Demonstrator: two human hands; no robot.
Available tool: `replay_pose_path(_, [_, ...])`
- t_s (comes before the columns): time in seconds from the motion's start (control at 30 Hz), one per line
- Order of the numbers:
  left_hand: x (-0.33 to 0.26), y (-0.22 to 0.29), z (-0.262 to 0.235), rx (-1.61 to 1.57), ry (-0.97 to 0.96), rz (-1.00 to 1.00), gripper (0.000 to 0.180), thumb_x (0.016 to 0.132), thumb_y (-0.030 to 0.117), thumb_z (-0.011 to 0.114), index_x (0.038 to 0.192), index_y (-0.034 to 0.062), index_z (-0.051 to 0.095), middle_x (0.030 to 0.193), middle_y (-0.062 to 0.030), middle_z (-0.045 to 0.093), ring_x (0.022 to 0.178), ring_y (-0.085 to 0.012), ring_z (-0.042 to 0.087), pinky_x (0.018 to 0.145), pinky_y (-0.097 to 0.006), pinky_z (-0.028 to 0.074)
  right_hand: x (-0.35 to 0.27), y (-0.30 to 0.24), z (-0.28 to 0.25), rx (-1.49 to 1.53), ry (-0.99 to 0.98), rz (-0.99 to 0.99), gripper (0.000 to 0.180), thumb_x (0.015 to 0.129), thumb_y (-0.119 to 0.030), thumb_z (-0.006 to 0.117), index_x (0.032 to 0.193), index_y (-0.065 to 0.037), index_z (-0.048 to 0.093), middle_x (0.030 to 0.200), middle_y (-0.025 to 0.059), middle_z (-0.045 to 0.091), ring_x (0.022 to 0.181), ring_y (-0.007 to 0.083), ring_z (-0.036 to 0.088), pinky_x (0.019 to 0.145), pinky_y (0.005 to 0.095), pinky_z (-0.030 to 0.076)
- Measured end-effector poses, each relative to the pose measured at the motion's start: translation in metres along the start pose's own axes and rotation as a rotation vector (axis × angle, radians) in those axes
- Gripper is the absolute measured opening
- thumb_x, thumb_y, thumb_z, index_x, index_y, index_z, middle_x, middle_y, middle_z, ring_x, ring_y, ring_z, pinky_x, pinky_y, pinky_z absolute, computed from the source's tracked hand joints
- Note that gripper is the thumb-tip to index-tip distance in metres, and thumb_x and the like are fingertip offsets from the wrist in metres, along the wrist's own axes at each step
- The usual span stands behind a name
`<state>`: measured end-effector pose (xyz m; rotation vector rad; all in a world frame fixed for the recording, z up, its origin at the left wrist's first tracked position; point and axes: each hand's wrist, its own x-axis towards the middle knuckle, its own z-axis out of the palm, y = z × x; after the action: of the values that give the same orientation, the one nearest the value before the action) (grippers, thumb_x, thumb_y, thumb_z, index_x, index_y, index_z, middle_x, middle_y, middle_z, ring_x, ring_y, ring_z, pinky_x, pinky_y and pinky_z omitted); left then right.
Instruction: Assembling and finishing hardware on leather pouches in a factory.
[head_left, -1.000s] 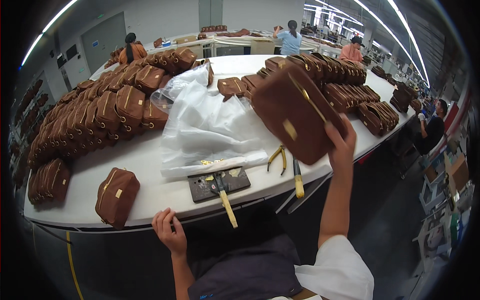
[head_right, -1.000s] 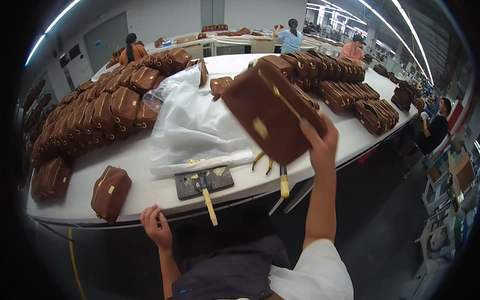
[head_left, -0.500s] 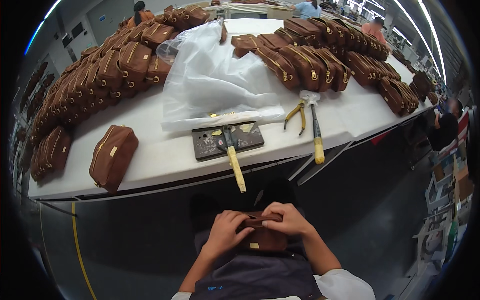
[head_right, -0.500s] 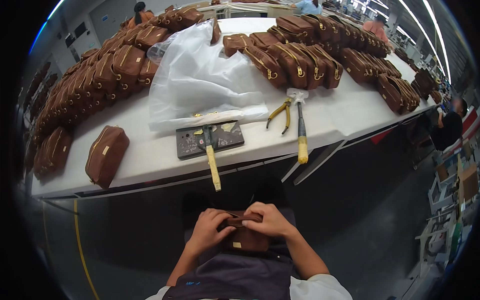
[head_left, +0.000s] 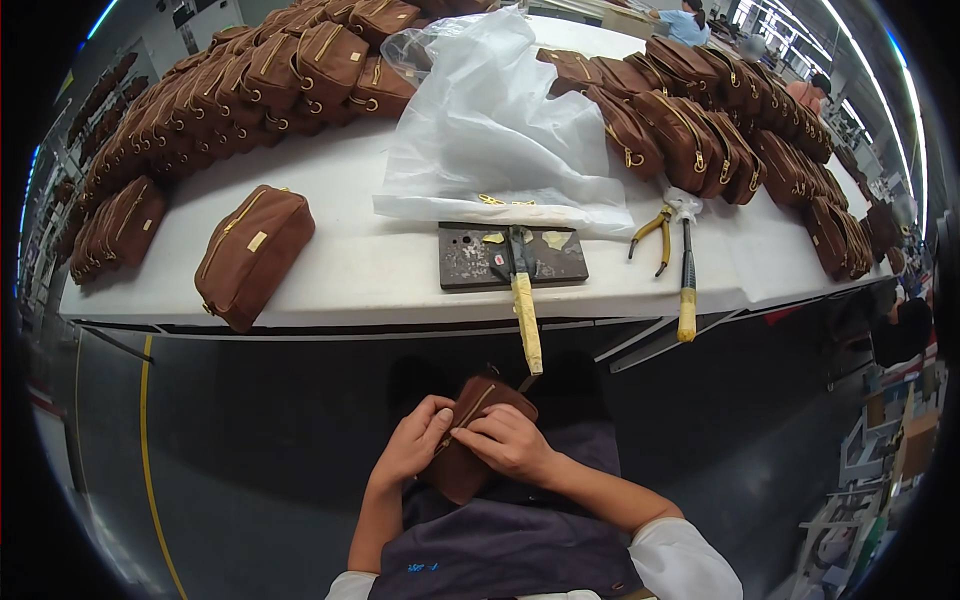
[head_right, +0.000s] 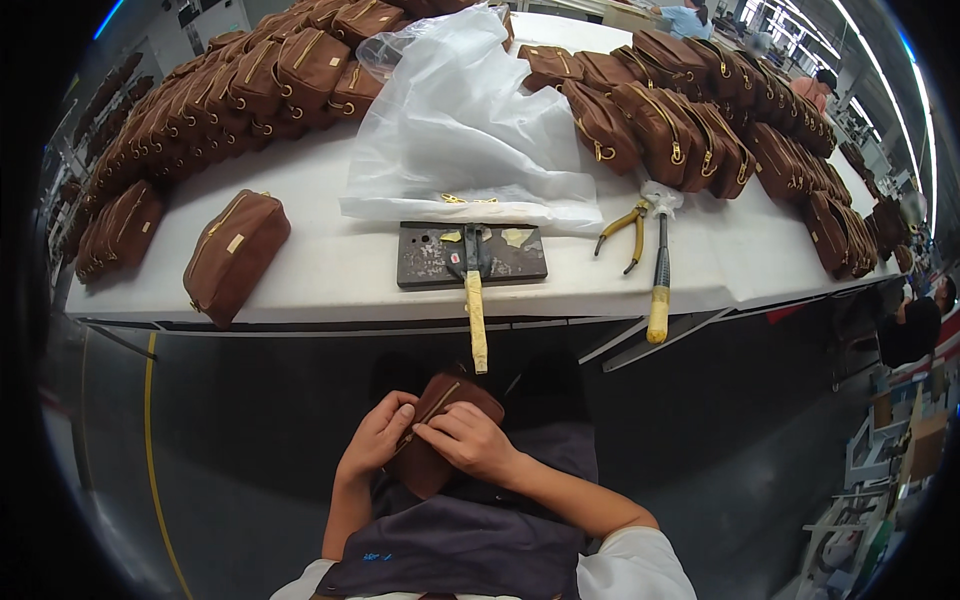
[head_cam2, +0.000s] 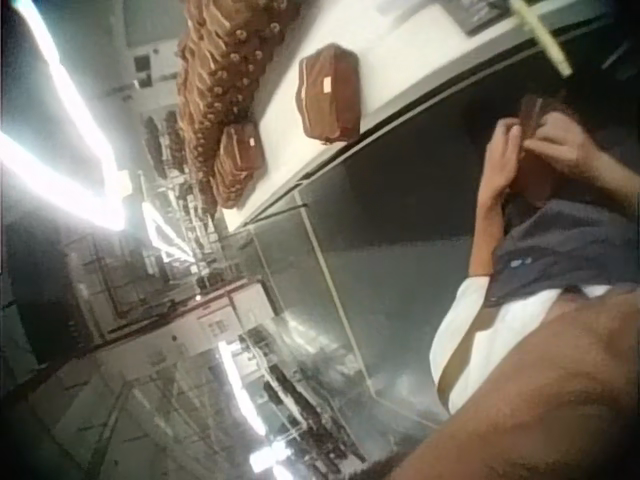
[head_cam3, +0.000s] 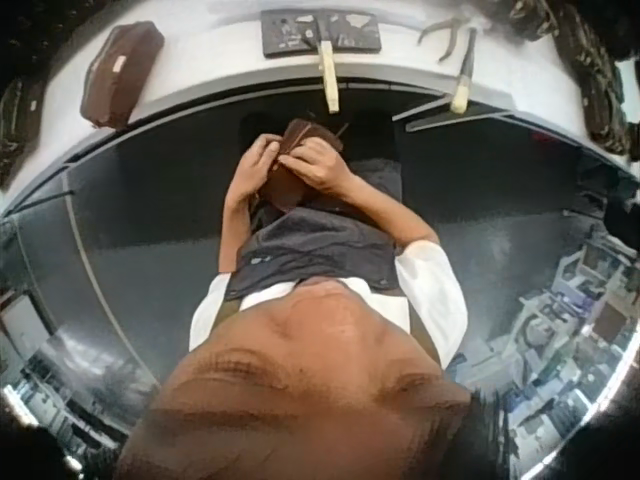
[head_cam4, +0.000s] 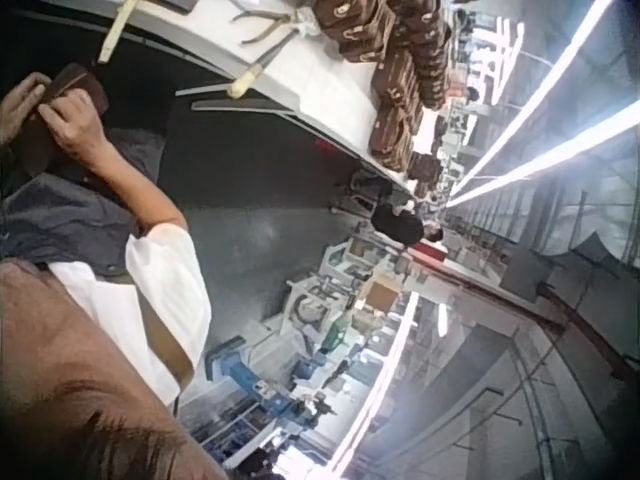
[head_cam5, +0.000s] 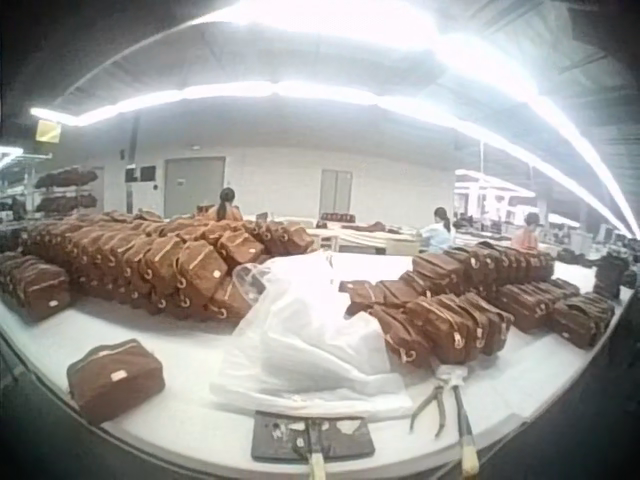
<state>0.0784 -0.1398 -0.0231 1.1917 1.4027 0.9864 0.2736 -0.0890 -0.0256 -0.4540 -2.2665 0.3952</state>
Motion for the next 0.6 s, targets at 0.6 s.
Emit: replay_pose_path(0.6, [0.047, 0.027, 0.008, 0.297, -0.359, 0.116, 0.020, 0.097, 0.013, 0.060, 0.109, -0.0016, 0.068, 0.081, -0.0166, 0.071, 0.072, -0.0169, 0.070, 0.066, -0.030, 0.052, -0.045, 0.038, -0.057, -0.467, -0.122, 0.071, 0.009, 0.076, -0.014, 0.061, 0.075, -0.009, 0.054, 0.082, 0.0052, 0.051, 0.080, 0.0213, 0.056, 0.070, 0.0323, 0.051])
